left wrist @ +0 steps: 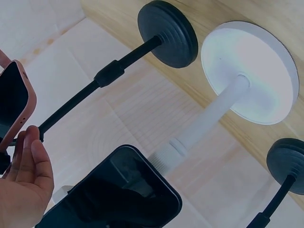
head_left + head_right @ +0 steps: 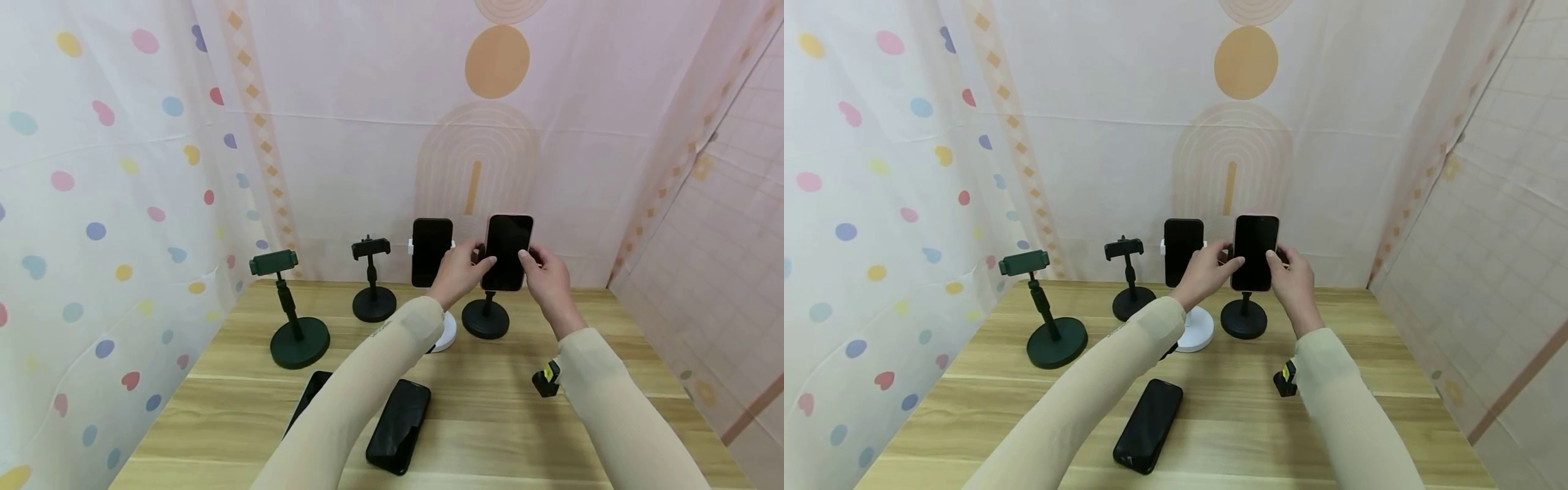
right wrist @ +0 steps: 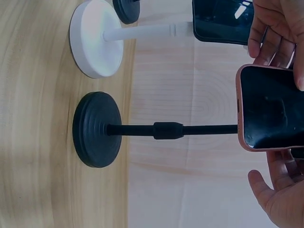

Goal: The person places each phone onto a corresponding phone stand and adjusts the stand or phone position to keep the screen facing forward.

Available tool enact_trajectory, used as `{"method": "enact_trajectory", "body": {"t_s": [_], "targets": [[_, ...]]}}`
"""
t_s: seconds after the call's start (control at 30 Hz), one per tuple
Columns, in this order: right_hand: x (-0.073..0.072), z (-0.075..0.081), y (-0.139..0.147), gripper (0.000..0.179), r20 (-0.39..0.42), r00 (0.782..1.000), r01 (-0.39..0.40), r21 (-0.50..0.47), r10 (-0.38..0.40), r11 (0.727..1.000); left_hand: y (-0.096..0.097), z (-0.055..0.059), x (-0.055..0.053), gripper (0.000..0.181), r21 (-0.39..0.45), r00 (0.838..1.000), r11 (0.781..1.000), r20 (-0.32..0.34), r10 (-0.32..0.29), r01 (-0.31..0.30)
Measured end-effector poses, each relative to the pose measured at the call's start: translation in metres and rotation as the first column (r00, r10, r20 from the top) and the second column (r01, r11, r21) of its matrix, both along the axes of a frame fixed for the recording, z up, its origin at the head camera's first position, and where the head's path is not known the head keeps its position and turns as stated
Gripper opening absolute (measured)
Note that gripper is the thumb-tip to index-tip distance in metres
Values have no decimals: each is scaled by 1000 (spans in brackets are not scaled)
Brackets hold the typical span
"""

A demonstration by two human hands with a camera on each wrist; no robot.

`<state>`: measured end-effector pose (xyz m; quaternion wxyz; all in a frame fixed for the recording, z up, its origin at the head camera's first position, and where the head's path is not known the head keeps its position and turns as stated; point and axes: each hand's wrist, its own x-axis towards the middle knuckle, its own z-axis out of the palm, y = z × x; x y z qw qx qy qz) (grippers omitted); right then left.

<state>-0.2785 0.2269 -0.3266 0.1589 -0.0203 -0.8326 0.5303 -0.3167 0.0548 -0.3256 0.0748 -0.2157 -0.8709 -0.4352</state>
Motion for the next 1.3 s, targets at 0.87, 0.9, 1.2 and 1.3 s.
{"method": "enact_trajectory", "body": {"t_s": [0.87, 0.9, 1.2, 1.3], "targets": [[16, -29, 0, 56, 80, 996, -26, -27, 28, 999, -21, -26, 12, 38, -132, 992, 986, 89, -89, 100], [16, -31, 0, 58, 90, 996, -27, -31, 29, 999, -21, -26, 12, 37, -142, 992, 984, 87, -95, 107], [18, -40, -7, 56, 117, 993, -15, -38, 19, 999, -28, -32, 14, 33, -187, 986, 969, 72, -147, 158], [19, -43, -9, 52, 101, 995, -4, -35, 7, 999, -30, -34, 14, 35, -199, 983, 964, 87, -161, 175]]}}
